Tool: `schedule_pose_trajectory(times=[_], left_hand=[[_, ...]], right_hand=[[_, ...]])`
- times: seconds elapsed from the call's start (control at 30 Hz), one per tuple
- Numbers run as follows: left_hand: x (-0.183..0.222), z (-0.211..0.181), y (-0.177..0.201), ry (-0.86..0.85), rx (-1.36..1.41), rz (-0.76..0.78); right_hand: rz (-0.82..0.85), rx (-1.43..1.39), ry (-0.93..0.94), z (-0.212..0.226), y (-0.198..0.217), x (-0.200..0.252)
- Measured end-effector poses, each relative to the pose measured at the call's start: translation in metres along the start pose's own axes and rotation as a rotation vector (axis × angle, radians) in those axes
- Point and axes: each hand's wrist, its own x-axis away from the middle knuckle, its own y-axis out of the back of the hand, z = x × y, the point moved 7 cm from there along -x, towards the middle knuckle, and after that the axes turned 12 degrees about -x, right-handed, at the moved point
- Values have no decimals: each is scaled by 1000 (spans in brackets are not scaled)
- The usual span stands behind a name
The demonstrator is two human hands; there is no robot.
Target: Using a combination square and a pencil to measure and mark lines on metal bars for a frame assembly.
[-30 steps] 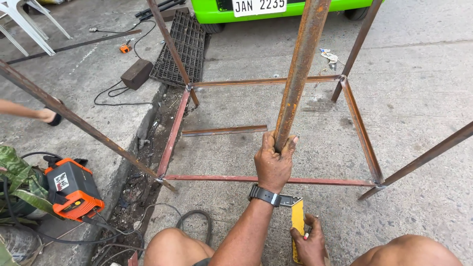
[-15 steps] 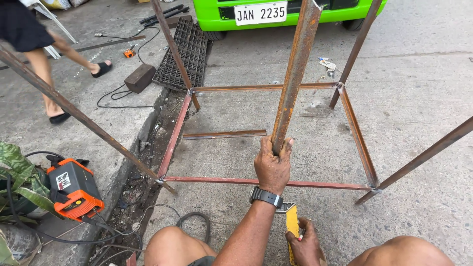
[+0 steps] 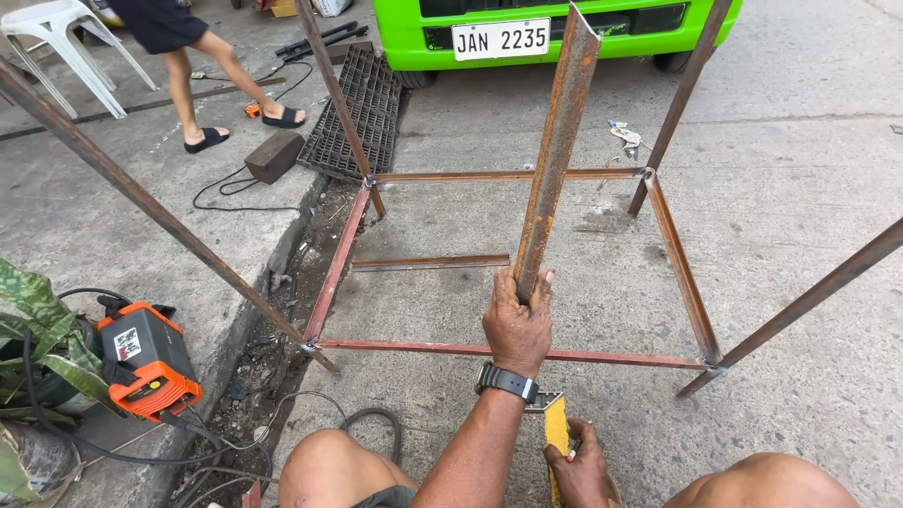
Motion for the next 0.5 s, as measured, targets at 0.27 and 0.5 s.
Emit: schedule_pose_trajectory(times=[0.27,0.5], left_hand=[[2,3,3,4,-18,-16],[5,2,6,-60,-64,-101]], right_hand=[[16,34,-9,-5,-1,-5],[81,169,-74,12,4,8]])
